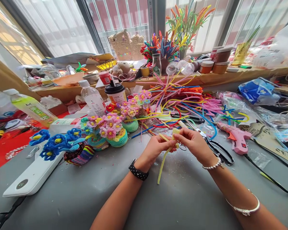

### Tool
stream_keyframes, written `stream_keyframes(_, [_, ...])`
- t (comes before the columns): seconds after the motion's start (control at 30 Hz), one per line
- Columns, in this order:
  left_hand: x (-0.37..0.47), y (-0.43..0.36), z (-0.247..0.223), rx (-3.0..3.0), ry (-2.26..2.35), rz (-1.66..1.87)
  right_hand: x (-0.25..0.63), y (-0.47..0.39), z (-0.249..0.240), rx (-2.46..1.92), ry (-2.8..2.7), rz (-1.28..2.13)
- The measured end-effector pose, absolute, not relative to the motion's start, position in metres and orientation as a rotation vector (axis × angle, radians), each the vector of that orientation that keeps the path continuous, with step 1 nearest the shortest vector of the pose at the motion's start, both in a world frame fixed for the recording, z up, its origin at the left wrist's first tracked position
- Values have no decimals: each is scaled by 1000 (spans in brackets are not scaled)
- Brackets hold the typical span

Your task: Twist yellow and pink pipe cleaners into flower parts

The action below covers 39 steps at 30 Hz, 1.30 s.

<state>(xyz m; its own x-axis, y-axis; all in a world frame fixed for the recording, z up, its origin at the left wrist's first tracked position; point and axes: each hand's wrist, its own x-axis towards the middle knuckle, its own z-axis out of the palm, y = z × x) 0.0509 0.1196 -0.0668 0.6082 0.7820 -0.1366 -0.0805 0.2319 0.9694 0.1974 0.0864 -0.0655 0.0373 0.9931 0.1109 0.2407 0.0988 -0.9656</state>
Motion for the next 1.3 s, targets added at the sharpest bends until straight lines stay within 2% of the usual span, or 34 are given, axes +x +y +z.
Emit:
stream_keyframes(0.2, [52, 120, -65, 1101, 763, 654, 200, 85, -63, -1364, -1441, 894])
stream_keyframes(0.43, [54, 118, -64, 1165, 755, 714, 198, 84, -63, -1441, -1570, 503])
stream_keyframes(0.6, [55, 116, -63, 1168, 768, 727, 195, 81, -60, -1419, -1604, 408])
stream_keyframes(0.73, [54, 118, -63, 1082, 758, 766, 194, 81, -62, -1362, -1482, 570])
stream_keyframes(1.07, [54, 119, -65, 909, 728, 746, 185, 87, -70, -1025, -996, 1275])
stream_keyframes(1.3, [51, 119, -64, 802, 680, 699, 187, 89, -71, -971, -908, 1308])
